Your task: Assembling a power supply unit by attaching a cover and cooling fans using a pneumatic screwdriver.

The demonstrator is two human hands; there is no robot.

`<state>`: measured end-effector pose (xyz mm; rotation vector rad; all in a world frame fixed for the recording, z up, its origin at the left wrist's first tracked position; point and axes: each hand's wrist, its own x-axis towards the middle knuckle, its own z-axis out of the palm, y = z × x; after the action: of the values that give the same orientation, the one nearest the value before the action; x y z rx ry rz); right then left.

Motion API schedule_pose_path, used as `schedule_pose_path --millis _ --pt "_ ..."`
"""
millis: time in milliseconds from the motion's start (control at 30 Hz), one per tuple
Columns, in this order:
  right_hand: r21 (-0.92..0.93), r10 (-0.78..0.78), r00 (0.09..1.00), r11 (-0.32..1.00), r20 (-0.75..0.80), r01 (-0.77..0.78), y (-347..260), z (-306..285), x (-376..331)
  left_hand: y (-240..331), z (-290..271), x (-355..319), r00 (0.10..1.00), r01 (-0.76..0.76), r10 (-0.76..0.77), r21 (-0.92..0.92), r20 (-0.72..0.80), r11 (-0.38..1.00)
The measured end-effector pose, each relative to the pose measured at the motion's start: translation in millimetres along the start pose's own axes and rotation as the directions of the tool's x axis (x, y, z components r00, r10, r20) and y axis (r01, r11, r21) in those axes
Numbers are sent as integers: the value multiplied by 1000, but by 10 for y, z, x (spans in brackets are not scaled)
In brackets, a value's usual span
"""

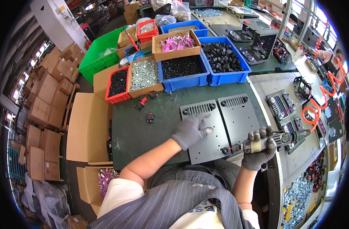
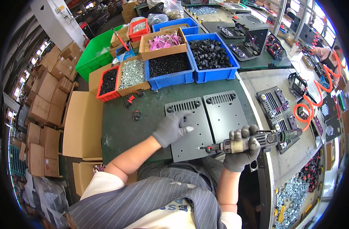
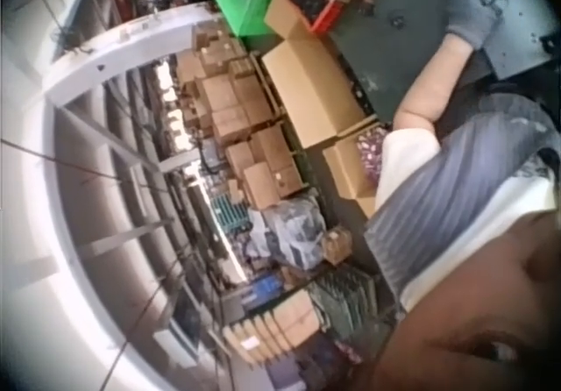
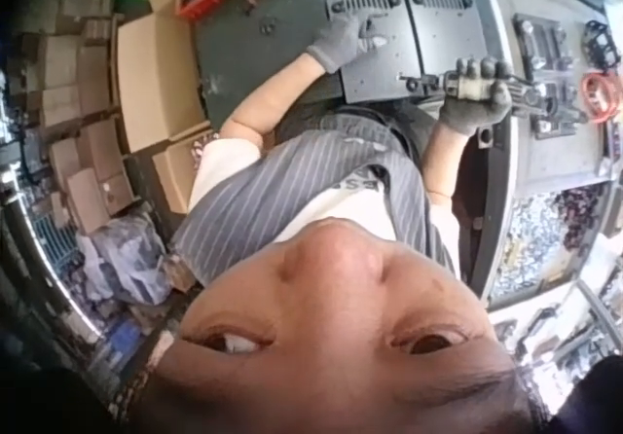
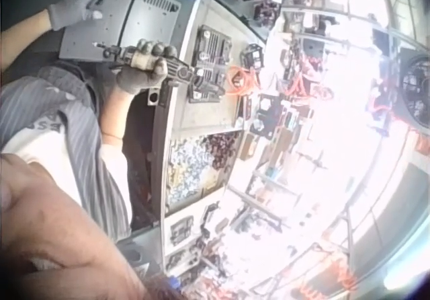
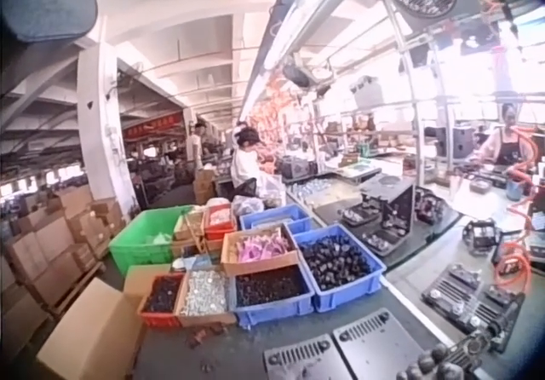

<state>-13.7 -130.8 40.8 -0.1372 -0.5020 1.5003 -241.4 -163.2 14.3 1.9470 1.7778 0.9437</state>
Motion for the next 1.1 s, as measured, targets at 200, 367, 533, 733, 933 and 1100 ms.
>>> schedule_pose_path --millis 200,367,533,733,933,1100 --pt "-60 16 997 998 72 -12 39 56 -16 -227 -52 154 974 105 -138 183 178 977" --pt "-109 64 994 993 90 -54 55 91 -103 -196 -12 105 988 109 -130 215 83 970" --pt "-89 132 987 988 97 -123 6 126 -150 -120 -216 -196 977 174 -184 98 110 980" --pt "-131 181 976 978 123 -165 111 207 -205 -111 -311 -855 982 186 -188 -109 -11 976" --pt "-211 274 911 953 309 -215 232 329 -219 24 -307 -1123 938 344 -345 -228 40 911" --pt "-296 329 882 926 336 -233 355 409 -327 115 -84 -1095 980 178 -165 -121 114 976"
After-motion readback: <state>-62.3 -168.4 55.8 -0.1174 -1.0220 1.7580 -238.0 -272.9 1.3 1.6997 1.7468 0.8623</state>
